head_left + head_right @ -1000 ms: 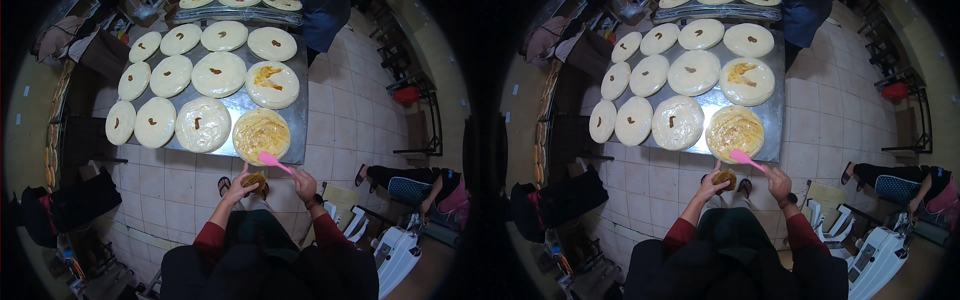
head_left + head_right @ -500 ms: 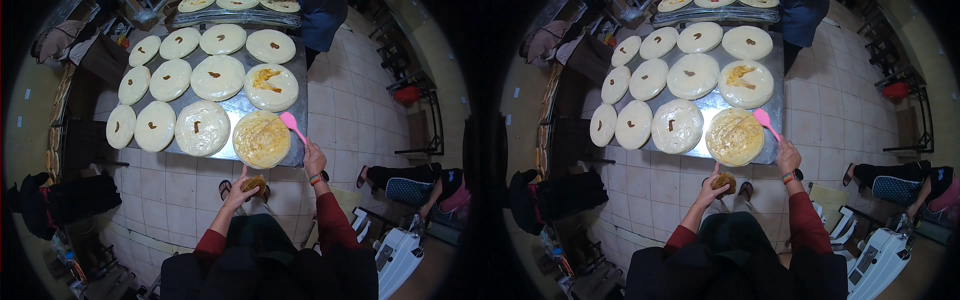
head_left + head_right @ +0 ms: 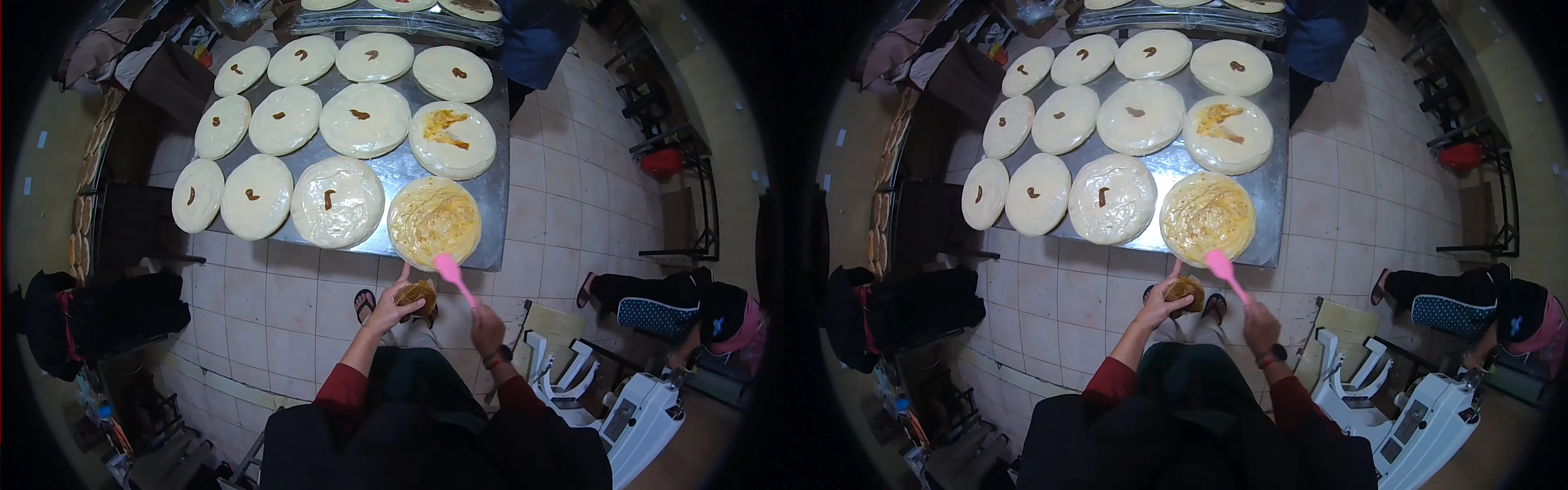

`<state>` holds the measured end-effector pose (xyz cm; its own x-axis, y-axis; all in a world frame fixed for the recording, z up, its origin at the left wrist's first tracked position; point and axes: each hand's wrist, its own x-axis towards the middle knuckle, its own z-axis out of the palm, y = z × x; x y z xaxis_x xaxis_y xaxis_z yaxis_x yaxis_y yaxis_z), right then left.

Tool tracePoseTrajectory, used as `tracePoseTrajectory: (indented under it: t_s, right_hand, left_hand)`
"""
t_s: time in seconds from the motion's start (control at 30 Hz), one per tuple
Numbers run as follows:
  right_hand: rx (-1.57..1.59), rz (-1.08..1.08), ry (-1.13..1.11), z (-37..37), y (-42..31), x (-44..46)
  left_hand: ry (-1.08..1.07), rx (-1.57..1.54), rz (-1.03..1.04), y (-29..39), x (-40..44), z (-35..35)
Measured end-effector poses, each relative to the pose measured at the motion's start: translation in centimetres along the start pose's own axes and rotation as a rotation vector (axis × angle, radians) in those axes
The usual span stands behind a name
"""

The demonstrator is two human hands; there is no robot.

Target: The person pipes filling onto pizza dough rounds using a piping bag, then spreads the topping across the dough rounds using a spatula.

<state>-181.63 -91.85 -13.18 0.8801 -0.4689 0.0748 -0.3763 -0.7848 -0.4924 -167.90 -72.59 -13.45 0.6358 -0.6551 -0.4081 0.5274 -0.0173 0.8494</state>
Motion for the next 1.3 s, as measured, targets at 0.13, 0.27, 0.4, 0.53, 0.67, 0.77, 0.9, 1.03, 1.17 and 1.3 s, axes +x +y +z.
tracePoseTrajectory:
  t_s: [0.13,0.27,0.4,0.53,0.67,0.77,0.9,1.03,1.17,1.3]
  right_hand:
    - [0.163,-0.042,-0.088,-0.3,-4.5,3.0]
    - [0.091,-0.108,-0.099,-0.8,-7.0,6.2]
    - [-0.130,-0.118,-0.185,-1.7,-7.6,5.2]
    - [-0.297,-0.264,-0.136,-4.8,-6.8,4.3]
    - [-0.062,-0.059,-0.014,-4.3,-7.3,6.8]
    - [0.022,0.102,0.153,-2.0,-6.9,11.9]
    - [-0.007,0.267,0.130,0.8,-4.7,20.4]
    - [-0.027,0.281,-0.127,2.3,-5.6,21.7]
    - [0.185,0.076,-0.098,1.0,-4.8,23.2]
    - [0.094,0.084,-0.033,0.1,-4.1,29.6]
  left_hand:
    - [-0.053,-0.098,-0.062,0.4,-0.7,-1.3]
    - [-0.066,-0.082,-0.003,0.6,-1.0,-3.0]
    - [-0.126,-0.003,-0.002,2.1,-0.8,-4.2]
    - [-0.189,-0.061,-0.045,2.5,-0.6,-5.6]
    - [-0.270,0.004,-0.033,2.4,0.0,-6.3]
    - [-0.279,-0.005,-0.057,2.7,0.2,-6.5]
    - [-0.188,0.044,-0.034,4.3,-0.9,-6.7]
    - [-0.042,0.074,0.008,3.9,-1.7,-7.0]
    - [0.186,-0.067,0.007,5.0,-3.6,-5.6]
    - [0.376,-0.214,0.024,5.7,-3.6,-3.1]
